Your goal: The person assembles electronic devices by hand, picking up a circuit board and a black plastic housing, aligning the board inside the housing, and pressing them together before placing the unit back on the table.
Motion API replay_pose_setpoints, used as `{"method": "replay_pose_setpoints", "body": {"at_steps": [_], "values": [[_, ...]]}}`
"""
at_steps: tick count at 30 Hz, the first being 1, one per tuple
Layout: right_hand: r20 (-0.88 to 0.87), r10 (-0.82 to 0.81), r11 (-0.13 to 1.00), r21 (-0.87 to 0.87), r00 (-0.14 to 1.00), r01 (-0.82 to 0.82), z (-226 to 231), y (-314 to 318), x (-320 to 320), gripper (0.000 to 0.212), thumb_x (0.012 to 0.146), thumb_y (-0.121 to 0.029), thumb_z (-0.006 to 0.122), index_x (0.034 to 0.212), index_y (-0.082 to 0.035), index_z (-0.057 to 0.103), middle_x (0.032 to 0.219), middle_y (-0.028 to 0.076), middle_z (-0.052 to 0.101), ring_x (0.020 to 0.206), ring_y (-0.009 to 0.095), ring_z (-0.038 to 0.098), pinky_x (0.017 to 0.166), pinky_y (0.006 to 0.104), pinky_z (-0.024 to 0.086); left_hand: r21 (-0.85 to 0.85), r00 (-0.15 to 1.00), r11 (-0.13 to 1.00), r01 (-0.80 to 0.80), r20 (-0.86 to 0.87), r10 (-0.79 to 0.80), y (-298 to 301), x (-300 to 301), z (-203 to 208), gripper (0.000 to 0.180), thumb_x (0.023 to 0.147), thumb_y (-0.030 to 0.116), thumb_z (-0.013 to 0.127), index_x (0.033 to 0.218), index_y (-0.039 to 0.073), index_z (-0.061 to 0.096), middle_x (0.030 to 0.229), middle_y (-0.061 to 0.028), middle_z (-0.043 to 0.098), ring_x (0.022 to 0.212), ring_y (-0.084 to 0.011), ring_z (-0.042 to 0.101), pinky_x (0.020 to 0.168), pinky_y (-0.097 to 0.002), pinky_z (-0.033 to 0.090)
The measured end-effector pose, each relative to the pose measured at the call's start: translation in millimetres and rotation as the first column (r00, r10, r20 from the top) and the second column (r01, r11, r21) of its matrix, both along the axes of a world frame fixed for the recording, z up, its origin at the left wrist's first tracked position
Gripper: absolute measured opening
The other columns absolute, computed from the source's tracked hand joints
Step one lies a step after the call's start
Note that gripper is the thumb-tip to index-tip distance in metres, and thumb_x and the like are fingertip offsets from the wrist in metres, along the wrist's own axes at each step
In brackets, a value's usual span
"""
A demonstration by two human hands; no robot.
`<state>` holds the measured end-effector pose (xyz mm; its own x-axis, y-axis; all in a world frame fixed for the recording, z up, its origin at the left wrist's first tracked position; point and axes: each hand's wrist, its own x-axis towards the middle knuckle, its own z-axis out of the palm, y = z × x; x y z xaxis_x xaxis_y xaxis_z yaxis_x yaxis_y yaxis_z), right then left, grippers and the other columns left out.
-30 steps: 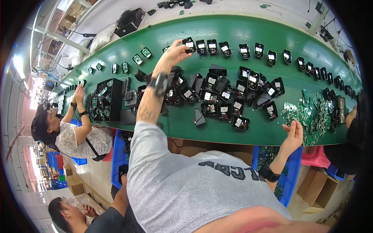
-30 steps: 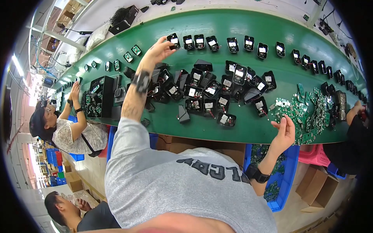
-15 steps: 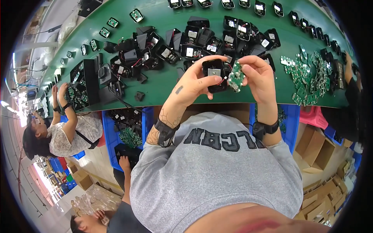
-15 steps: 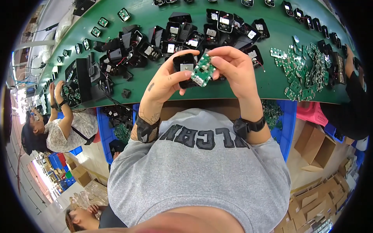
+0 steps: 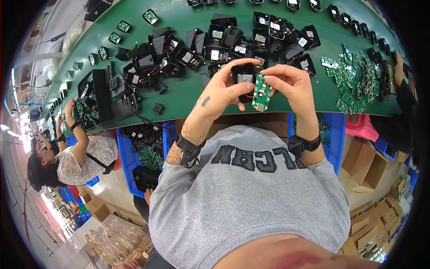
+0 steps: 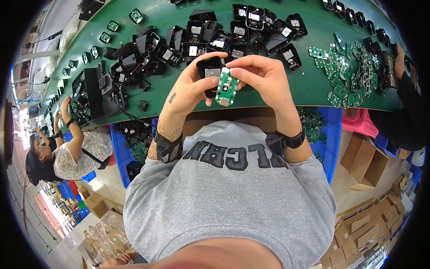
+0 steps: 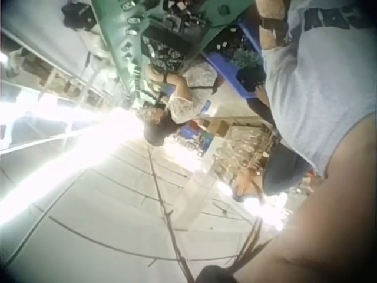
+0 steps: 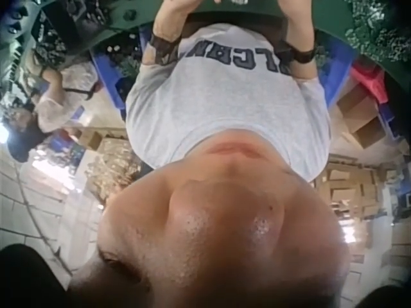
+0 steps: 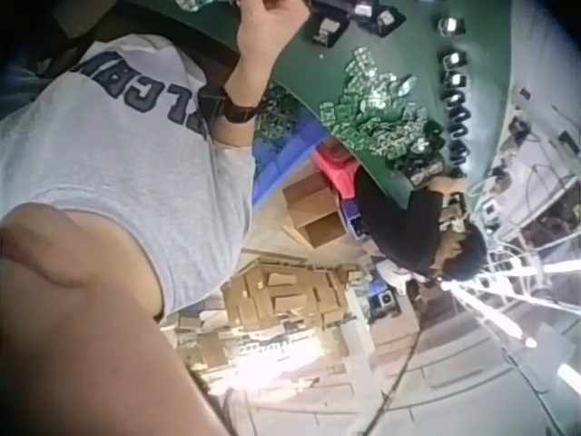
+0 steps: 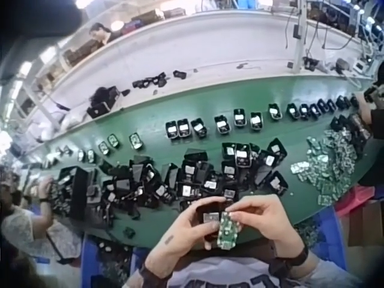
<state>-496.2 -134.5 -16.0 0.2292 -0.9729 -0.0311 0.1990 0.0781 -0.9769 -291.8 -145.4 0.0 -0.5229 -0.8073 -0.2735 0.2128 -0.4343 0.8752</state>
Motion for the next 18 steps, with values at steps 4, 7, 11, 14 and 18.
{"method": "replay_pose_setpoints", "body": {"at_steps": [4,7,11,14,18], "values": [[0.014,0.014,1.0,0.001,1.0,-0.014,-2.5,0.5,0.1,0.017,0.085,0.001,0.065,0.101,0.003,0.069,0.087,0.006,0.065,0.072,0.01,0.061,0.061,0.0215,0.049,0.009,1.0,1.0,-0.026,0.008,0.026,-0.4,-3.8,-1.3,0.048,0.083,0.006,0.063,0.13,0.01,0.053,0.101,-0.0043,0.062,0.079,-0.0089,0.062,0.05,-0.0215,0.053],[-0.025,-0.085,0.996,-0.027,0.996,0.084,0.9,2.9,4.2,0.017,0.085,0.001,0.065,0.101,0.003,0.069,0.088,0.006,0.065,0.071,0.01,0.06,0.061,0.0214,0.049,0.023,0.999,0.999,-0.032,-0.004,0.032,0.6,-7.9,-3.9,0.047,0.084,0.006,0.062,0.13,0.01,0.053,0.1,-0.0046,0.062,0.079,-0.0085,0.062,0.05,-0.0216,0.053],[0.0,-0.07,0.994,-0.078,0.998,0.07,3.4,2.5,2.2,0.016,0.085,0.0,0.066,0.101,0.003,0.069,0.087,0.006,0.065,0.073,0.009,0.06,0.061,0.0207,0.048,-0.032,0.994,0.994,-0.107,0.01,0.107,3.4,-14.9,-5.9,0.044,0.086,0.009,0.061,0.13,0.011,0.053,0.101,-0.0055,0.061,0.079,-0.0077,0.061,0.053,-0.0216,0.053],[-0.092,-0.103,0.99,-0.109,0.99,0.092,7.4,4.1,3.9,0.017,0.082,0.0,0.068,0.099,0.002,0.07,0.085,0.006,0.066,0.075,0.011,0.06,0.064,0.0224,0.047,-0.047,0.993,0.996,-0.071,0.09,0.075,1.3,-11.8,-11.6,0.047,0.088,0.01,0.058,0.134,0.01,0.048,0.103,-0.0065,0.062,0.081,-0.0089,0.061,0.059,-0.0244,0.055],[-0.399,-0.345,0.791,-0.61,0.849,0.035,6.1,-9.5,-2.5,0.02,0.076,0.002,0.07,0.096,-0.001,0.072,0.085,0.007,0.066,0.079,0.018,0.06,0.07,0.0279,0.047,0.214,0.961,0.977,-0.01,-0.267,0.068,5.3,-18.5,2.3,0.058,0.087,0.006,0.055,0.142,0.005,0.034,0.102,-0.0056,0.056,0.084,-0.0118,0.058,0.065,-0.0294,0.054]]}}
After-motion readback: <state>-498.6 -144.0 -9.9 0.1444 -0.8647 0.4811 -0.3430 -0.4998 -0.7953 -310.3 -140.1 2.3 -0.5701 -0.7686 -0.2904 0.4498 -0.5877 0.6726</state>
